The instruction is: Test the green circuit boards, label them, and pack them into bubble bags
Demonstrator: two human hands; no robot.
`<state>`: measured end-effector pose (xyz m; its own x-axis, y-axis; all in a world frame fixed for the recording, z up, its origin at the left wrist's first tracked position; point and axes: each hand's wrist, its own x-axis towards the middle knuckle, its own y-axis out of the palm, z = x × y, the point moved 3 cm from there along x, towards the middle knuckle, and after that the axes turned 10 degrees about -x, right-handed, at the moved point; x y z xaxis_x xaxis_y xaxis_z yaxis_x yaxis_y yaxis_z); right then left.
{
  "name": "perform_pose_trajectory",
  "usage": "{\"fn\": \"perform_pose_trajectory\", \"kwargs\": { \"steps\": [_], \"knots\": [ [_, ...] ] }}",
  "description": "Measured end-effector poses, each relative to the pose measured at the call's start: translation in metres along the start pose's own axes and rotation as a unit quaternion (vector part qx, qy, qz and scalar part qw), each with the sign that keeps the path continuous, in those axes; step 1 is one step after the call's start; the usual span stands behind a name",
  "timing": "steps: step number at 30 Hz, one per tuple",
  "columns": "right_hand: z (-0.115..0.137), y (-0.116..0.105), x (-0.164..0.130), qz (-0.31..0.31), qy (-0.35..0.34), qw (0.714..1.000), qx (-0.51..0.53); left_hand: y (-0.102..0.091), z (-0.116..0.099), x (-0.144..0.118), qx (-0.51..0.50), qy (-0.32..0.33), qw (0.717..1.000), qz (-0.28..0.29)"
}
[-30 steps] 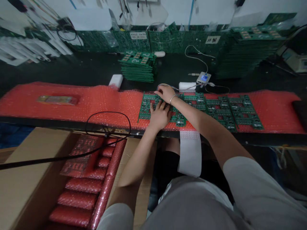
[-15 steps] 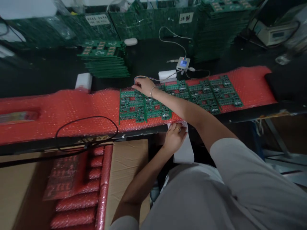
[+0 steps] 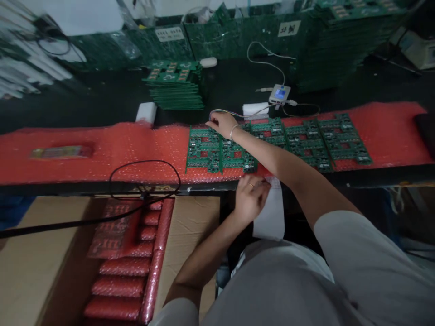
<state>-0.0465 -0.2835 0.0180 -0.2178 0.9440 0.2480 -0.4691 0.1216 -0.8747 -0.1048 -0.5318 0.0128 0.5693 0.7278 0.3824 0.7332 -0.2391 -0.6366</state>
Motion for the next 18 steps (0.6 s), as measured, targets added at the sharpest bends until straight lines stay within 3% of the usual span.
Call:
{"fn": "perform_pose_trajectory", "kwargs": {
  "steps": [2,5,7,11,18],
  "knots": [
    [-0.001,0.002,0.0,-0.008,-0.004,1.0,0.006,-0.044,0.022,0.02,0.013,-0.066,0.996,-0.059],
    [0.0,0.002,-0.001,-0.017,-0.007,1.0,0.01,-0.105,0.072,0.059,0.077,-0.134,0.979,-0.131],
    [0.002,0.001,-0.002,-0.022,-0.006,1.0,0.005,-0.129,0.108,0.084,0.097,-0.169,0.975,-0.106],
    [0.006,-0.001,-0.004,-0.028,-0.003,1.0,-0.002,-0.137,0.15,0.112,0.137,-0.184,0.973,-0.013],
    [0.004,0.001,-0.003,-0.027,-0.004,1.0,0.007,-0.128,0.165,0.118,0.208,-0.168,0.964,0.004]
  ]
}}
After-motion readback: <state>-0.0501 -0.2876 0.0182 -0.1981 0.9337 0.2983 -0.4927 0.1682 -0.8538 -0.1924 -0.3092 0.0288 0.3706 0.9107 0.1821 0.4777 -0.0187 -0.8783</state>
